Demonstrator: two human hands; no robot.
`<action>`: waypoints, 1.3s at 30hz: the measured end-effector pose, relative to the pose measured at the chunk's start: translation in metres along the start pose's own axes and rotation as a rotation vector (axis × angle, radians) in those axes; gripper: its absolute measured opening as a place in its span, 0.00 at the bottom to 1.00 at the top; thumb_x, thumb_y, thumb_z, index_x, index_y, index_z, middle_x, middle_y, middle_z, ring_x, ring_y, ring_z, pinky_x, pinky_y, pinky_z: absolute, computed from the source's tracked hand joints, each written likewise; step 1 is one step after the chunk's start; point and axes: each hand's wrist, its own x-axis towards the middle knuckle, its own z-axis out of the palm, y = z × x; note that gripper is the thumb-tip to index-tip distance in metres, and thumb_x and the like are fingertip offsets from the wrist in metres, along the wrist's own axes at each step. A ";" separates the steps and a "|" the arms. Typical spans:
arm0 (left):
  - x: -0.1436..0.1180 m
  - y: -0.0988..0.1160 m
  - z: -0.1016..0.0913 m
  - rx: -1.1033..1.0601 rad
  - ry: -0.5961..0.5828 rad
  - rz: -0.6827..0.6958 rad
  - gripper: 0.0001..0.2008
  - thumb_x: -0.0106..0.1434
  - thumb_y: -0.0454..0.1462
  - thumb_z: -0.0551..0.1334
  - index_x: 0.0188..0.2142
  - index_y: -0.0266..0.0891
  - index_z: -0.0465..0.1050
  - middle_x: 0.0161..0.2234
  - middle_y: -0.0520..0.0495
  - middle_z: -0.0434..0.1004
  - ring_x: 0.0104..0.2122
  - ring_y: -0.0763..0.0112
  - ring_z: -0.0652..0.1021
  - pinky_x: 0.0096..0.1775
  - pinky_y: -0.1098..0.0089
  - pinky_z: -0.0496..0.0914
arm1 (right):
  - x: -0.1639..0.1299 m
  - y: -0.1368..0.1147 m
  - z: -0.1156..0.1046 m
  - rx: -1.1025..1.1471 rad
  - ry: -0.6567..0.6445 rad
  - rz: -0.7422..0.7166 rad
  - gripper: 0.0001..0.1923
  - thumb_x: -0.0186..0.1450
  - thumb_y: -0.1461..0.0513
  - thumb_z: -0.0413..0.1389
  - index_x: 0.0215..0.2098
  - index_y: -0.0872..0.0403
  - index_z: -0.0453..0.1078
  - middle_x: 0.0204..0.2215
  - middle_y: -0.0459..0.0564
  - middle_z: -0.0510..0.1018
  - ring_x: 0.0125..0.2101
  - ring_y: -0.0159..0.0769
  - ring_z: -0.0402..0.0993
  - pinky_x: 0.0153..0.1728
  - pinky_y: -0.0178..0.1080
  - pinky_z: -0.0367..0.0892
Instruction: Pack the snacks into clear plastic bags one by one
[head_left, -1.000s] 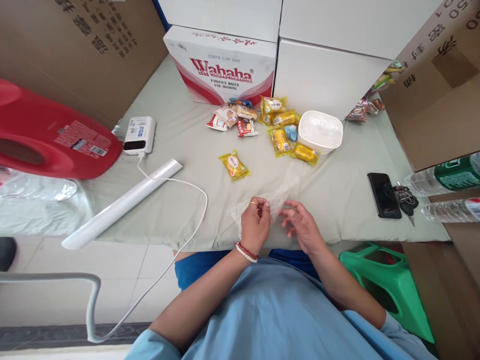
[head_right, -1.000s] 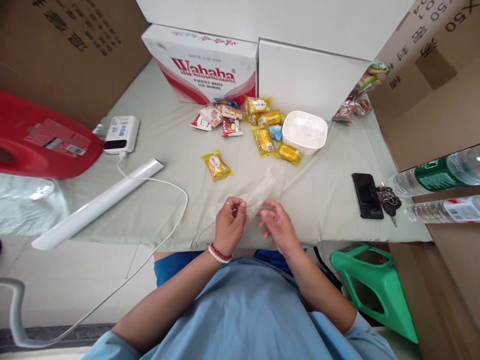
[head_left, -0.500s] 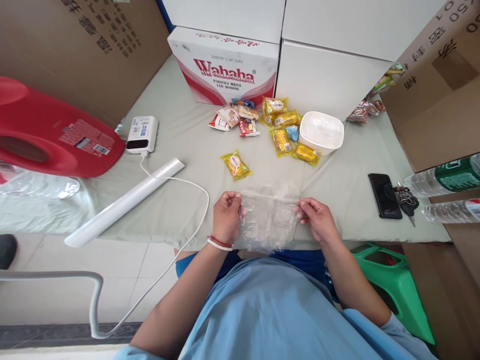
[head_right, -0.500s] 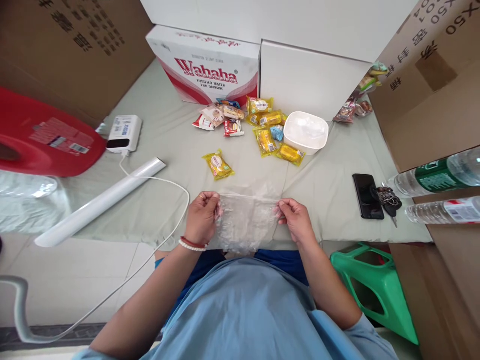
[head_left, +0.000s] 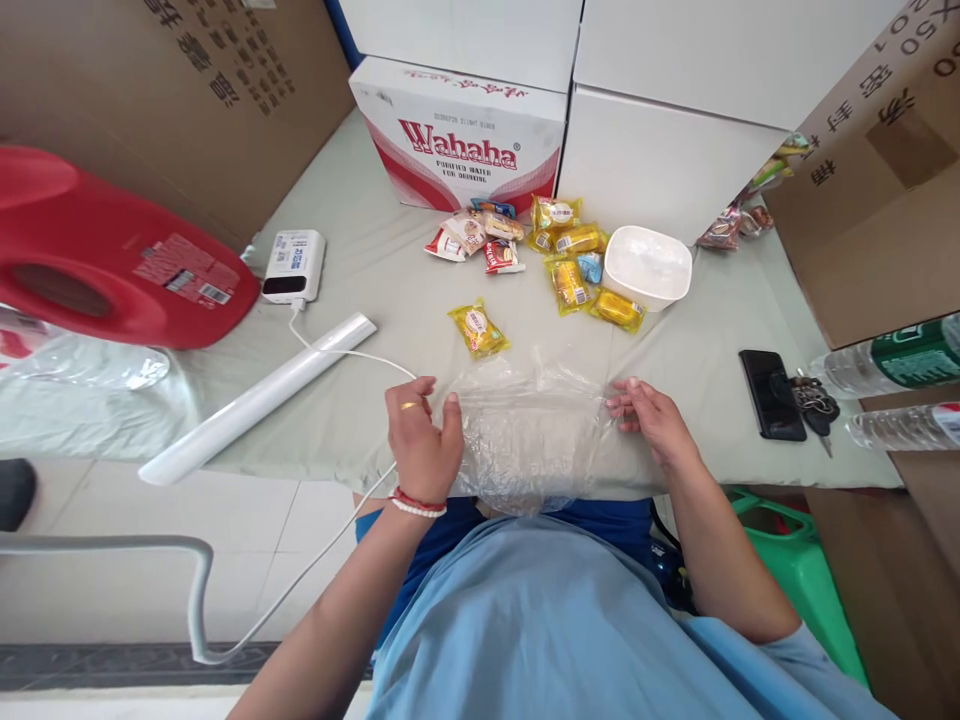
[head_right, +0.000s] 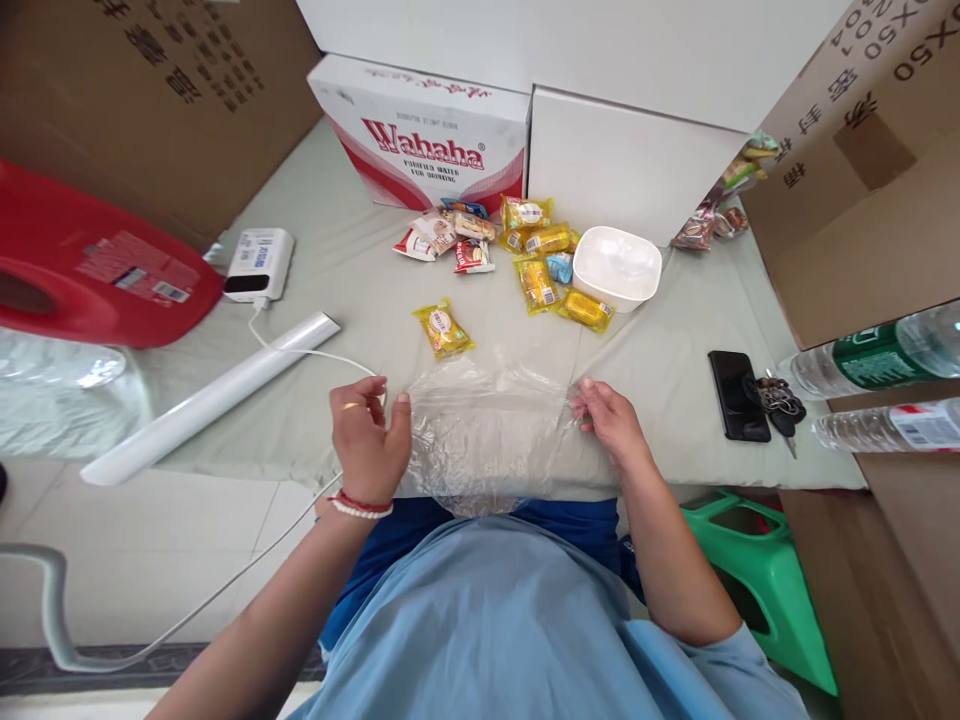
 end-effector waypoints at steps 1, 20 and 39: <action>-0.002 0.003 0.002 0.032 -0.055 0.107 0.09 0.63 0.40 0.65 0.43 0.42 0.75 0.42 0.44 0.75 0.39 0.61 0.73 0.49 0.58 0.68 | 0.007 -0.002 0.003 -0.013 0.001 -0.010 0.30 0.59 0.37 0.62 0.40 0.53 0.77 0.33 0.53 0.82 0.30 0.35 0.76 0.24 0.33 0.70; 0.011 -0.022 0.031 0.404 -0.522 0.364 0.27 0.73 0.45 0.50 0.68 0.38 0.63 0.70 0.30 0.61 0.69 0.43 0.64 0.67 0.33 0.42 | 0.015 0.036 -0.008 -0.523 0.334 -0.477 0.17 0.68 0.51 0.56 0.48 0.53 0.73 0.37 0.53 0.79 0.33 0.41 0.74 0.42 0.45 0.70; 0.024 -0.045 0.011 0.689 -0.621 0.573 0.29 0.76 0.46 0.45 0.71 0.40 0.57 0.72 0.39 0.59 0.70 0.54 0.63 0.69 0.41 0.48 | 0.193 -0.125 0.096 -1.436 0.156 -0.587 0.23 0.69 0.69 0.47 0.61 0.67 0.66 0.58 0.73 0.70 0.60 0.60 0.62 0.54 0.52 0.65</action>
